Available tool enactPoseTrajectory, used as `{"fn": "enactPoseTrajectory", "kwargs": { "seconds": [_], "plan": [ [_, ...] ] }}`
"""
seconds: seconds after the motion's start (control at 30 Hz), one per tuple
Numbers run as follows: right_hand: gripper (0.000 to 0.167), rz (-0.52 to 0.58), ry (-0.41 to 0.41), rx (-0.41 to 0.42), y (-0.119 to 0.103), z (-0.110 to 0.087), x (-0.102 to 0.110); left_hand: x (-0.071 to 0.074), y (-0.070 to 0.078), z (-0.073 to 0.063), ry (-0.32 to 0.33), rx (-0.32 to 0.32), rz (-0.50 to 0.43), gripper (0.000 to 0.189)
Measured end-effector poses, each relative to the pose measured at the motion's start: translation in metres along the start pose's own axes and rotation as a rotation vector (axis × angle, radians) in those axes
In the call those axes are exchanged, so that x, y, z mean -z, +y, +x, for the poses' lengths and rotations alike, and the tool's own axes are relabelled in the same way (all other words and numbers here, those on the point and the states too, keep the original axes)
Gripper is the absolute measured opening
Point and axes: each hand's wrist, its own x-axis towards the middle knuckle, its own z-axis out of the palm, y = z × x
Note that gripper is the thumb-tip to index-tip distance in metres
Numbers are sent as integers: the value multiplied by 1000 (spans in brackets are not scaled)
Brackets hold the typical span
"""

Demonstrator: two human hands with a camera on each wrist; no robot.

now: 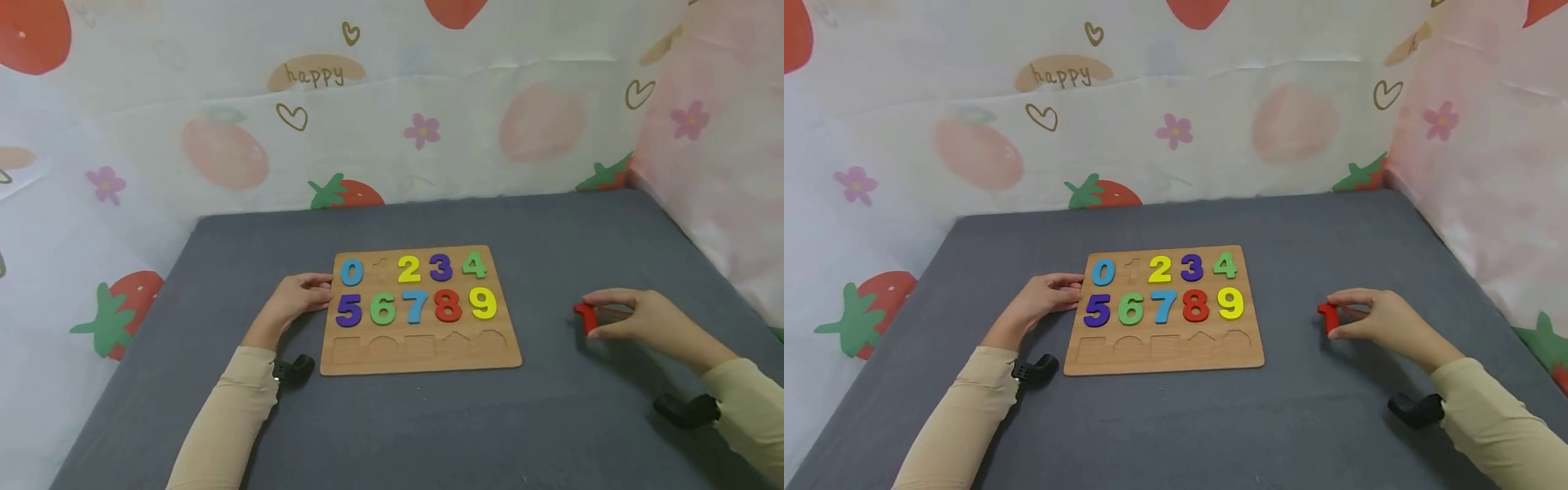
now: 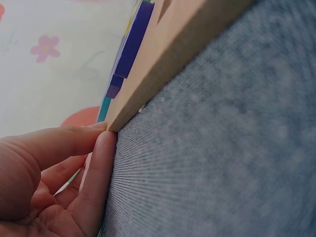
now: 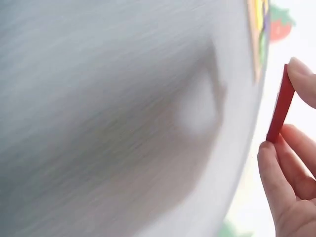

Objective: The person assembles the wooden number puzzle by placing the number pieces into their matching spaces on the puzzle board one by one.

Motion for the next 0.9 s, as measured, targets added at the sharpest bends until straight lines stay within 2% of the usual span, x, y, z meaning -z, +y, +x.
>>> {"fn": "enactPoseTrajectory", "kwargs": {
  "seconds": [0.07, 0.23, 0.4, 0.67, 0.9],
  "plan": [
    [74, 15, 3, 41, -18, 13, -3, 0, 0, 1, 0, 2, -4, 47],
    [74, 39, -4, 76, -63, 46, -14, -1, -1, 1, -1, -10, 6, 48],
    [69, 55, -21, 117, -98, 77, -28, 0, -3, 1, 4, -15, 8, 48],
    [61, 85, -50, 139, -133, 115, -55, 0, -3, 1, 8, -15, 5, 47],
    [58, 135, -87, 153, -158, 141, -75, 0, -2, 1, 13, -15, 16, 47]
  ]
}}
